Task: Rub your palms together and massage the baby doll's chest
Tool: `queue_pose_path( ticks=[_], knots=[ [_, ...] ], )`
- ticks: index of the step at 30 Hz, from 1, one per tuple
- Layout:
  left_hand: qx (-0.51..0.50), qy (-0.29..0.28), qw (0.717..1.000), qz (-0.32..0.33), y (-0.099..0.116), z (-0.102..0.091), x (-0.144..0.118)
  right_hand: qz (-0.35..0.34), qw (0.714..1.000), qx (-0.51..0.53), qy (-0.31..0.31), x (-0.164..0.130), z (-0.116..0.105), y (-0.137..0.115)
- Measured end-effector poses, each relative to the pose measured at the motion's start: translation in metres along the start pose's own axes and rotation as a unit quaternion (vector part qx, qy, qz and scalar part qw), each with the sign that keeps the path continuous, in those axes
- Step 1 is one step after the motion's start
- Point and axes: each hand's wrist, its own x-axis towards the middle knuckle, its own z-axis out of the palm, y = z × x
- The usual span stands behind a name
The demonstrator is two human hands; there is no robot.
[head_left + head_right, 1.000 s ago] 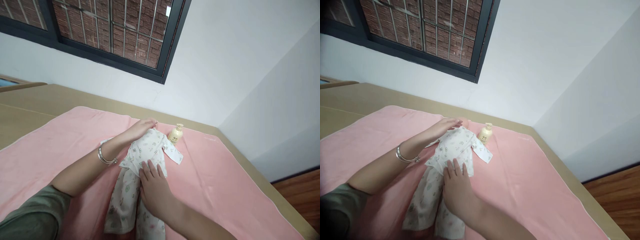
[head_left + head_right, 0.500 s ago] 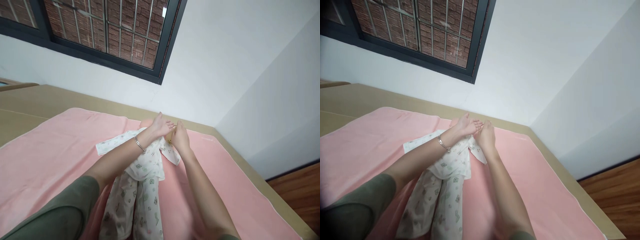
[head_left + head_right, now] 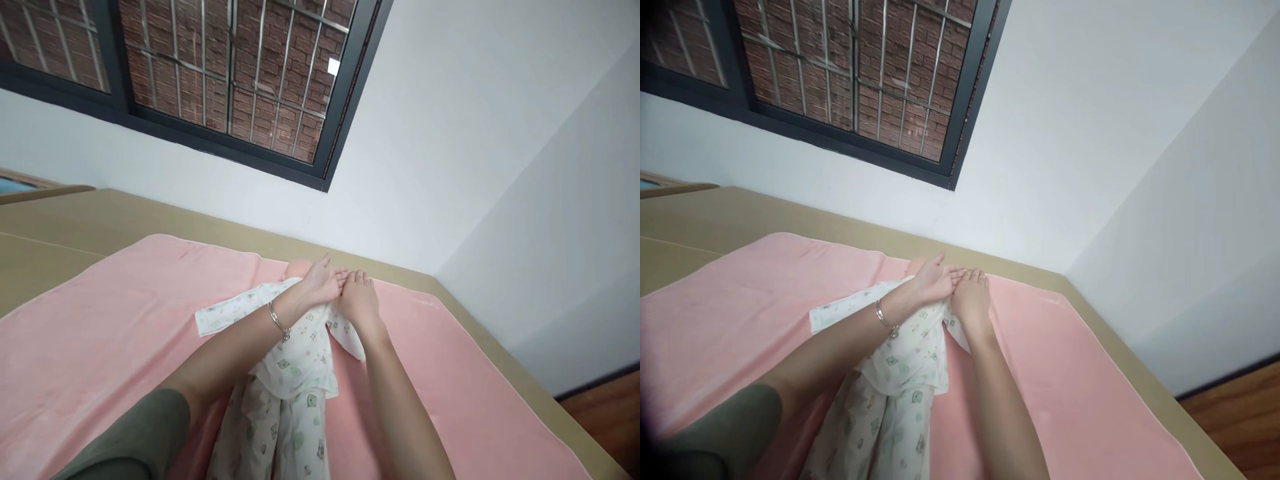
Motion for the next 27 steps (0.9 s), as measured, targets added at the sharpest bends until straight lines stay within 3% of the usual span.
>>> queue_pose_path(
  ticks=[5, 7, 9, 12, 15, 17, 19, 22, 24, 27],
  knots=[
    [0.004, -0.043, 0.999, 0.015, -0.007, -0.007, -0.035, -0.015, 0.981, 0.194, 0.002, -0.001, -0.014, -0.003],
    [0.008, -0.105, 0.994, 0.042, -0.012, -0.002, -0.057, -0.023, 0.955, 0.29, 0.053, -0.011, -0.024, -0.022],
    [0.017, -0.131, 0.987, 0.094, -0.014, 0.003, -0.079, -0.041, 0.933, 0.327, 0.141, -0.029, -0.032, -0.051],
    [0.057, -0.113, 0.977, 0.17, -0.011, 0.008, -0.11, -0.1, 0.903, 0.374, 0.188, -0.067, -0.04, -0.093],
    [0.16, -0.079, 0.959, 0.221, -0.009, 0.007, -0.135, -0.188, 0.879, 0.407, 0.165, -0.101, -0.045, -0.112],
    [0.259, -0.061, 0.922, 0.282, -0.012, 0.006, -0.15, -0.237, 0.851, 0.441, 0.155, -0.114, -0.048, -0.109],
    [0.362, -0.08, 0.87, 0.325, -0.02, 0.007, -0.165, -0.248, 0.822, 0.488, 0.157, -0.116, -0.052, -0.097],
    [0.461, -0.194, 0.814, 0.296, -0.034, 0.011, -0.182, -0.21, 0.789, 0.549, 0.18, -0.108, -0.062, -0.075],
    [0.478, -0.255, 0.801, 0.252, -0.041, 0.013, -0.187, -0.166, 0.772, 0.585, 0.185, -0.101, -0.069, -0.064],
    [0.461, -0.269, 0.813, 0.233, -0.045, 0.013, -0.186, -0.121, 0.759, 0.61, 0.192, -0.096, -0.073, -0.06]
  ],
)
